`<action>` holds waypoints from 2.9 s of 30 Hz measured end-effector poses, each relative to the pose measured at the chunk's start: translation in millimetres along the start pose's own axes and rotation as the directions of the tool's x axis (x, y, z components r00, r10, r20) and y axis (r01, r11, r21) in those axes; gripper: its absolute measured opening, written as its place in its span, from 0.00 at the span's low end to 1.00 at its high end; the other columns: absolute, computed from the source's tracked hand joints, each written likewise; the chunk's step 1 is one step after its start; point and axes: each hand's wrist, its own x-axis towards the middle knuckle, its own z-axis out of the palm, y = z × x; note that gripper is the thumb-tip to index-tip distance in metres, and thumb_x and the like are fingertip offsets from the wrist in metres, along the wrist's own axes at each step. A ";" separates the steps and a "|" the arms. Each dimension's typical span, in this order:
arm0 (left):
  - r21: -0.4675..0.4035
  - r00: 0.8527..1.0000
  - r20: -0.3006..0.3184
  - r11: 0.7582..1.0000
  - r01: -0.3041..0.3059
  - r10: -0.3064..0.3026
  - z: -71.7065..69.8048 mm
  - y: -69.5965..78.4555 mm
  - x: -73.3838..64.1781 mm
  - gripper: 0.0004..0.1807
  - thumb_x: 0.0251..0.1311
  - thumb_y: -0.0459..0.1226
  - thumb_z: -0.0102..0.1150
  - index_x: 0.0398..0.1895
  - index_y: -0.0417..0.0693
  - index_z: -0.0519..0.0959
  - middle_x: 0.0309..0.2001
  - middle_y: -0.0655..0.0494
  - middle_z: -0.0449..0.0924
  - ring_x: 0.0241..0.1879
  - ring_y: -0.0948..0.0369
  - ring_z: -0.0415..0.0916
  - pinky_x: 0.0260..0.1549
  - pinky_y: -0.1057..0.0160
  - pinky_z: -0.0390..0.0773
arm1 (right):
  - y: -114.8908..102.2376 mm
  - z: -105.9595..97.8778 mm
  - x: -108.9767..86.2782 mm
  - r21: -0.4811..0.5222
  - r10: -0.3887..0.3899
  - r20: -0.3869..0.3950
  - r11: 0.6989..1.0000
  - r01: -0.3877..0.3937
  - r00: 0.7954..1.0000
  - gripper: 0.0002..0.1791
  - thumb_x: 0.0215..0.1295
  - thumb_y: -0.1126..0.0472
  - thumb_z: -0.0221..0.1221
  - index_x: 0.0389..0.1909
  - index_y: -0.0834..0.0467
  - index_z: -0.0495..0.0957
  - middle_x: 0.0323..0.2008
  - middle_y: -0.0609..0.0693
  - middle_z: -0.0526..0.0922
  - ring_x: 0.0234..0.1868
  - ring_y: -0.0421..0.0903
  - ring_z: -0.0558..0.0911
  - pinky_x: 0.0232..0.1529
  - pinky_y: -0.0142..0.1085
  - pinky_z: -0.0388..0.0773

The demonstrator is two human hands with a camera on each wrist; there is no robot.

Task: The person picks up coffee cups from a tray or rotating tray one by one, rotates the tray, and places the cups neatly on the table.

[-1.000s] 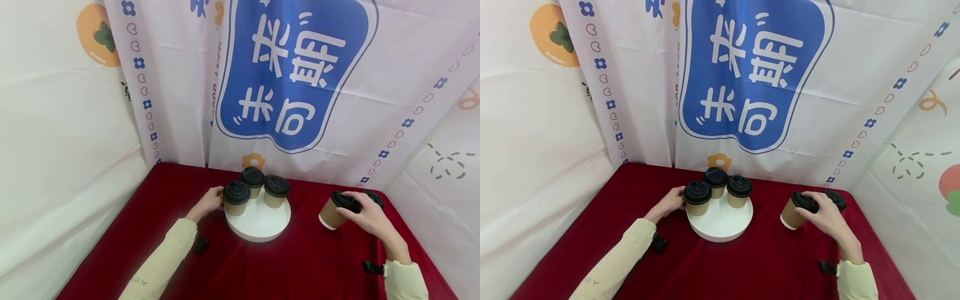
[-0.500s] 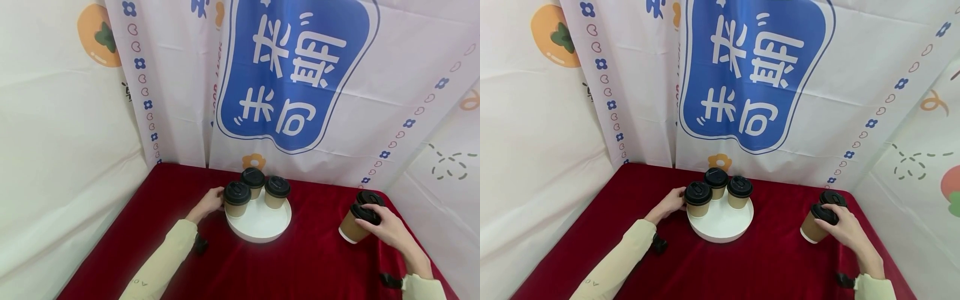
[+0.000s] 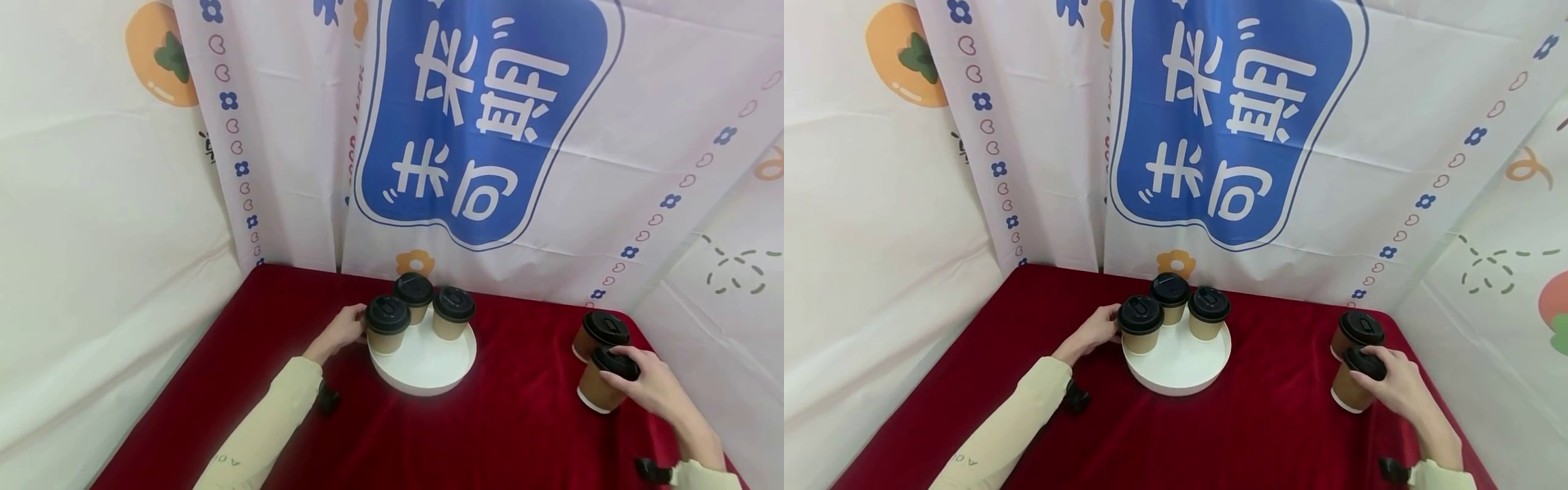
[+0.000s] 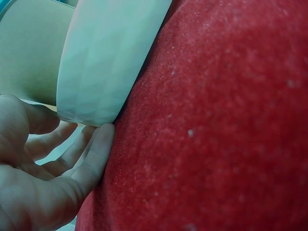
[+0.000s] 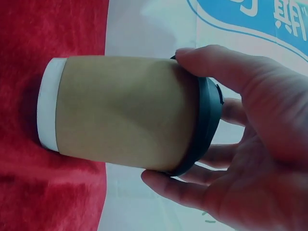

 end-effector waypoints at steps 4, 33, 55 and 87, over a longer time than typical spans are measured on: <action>-0.001 1.000 0.000 1.000 0.006 -0.006 0.5 -2.2 -1.5 0.17 0.64 0.24 0.46 0.53 0.38 0.76 0.43 0.41 0.77 0.42 0.52 0.81 0.39 0.51 0.85 | 4.6 1.0 -4.9 -0.017 0.038 0.004 0.999 -0.038 0.999 0.28 0.56 0.52 0.69 0.52 0.66 0.75 0.49 0.76 0.73 0.50 0.71 0.70 0.43 0.64 0.69; 0.045 0.998 0.013 0.997 0.063 -0.064 -2.1 -0.9 9.0 0.21 0.64 0.24 0.45 0.59 0.42 0.74 0.52 0.41 0.78 0.49 0.49 0.79 0.42 0.51 0.85 | -20.9 -21.0 7.6 0.041 -0.011 -0.194 0.999 0.019 0.981 0.21 0.69 0.56 0.57 0.53 0.69 0.73 0.47 0.72 0.76 0.45 0.53 0.77 0.41 0.32 0.73; 0.018 0.999 0.020 0.999 0.039 -0.039 -1.8 -3.5 7.7 0.19 0.63 0.23 0.44 0.56 0.39 0.75 0.45 0.41 0.77 0.45 0.51 0.80 0.40 0.51 0.85 | -77.5 -6.4 43.6 0.482 0.013 -0.115 0.875 0.044 0.993 0.32 0.74 0.56 0.51 0.73 0.59 0.52 0.51 0.42 0.74 0.31 0.35 0.86 0.31 0.31 0.83; 0.011 1.000 0.011 1.000 0.017 -0.017 -0.4 -1.1 5.1 0.19 0.63 0.23 0.45 0.55 0.39 0.75 0.45 0.41 0.78 0.44 0.51 0.80 0.41 0.50 0.85 | -122.5 93.3 96.7 0.736 0.009 0.211 0.657 -0.164 0.978 0.30 0.73 0.55 0.54 0.70 0.59 0.56 0.61 0.73 0.69 0.47 0.57 0.84 0.32 0.49 0.85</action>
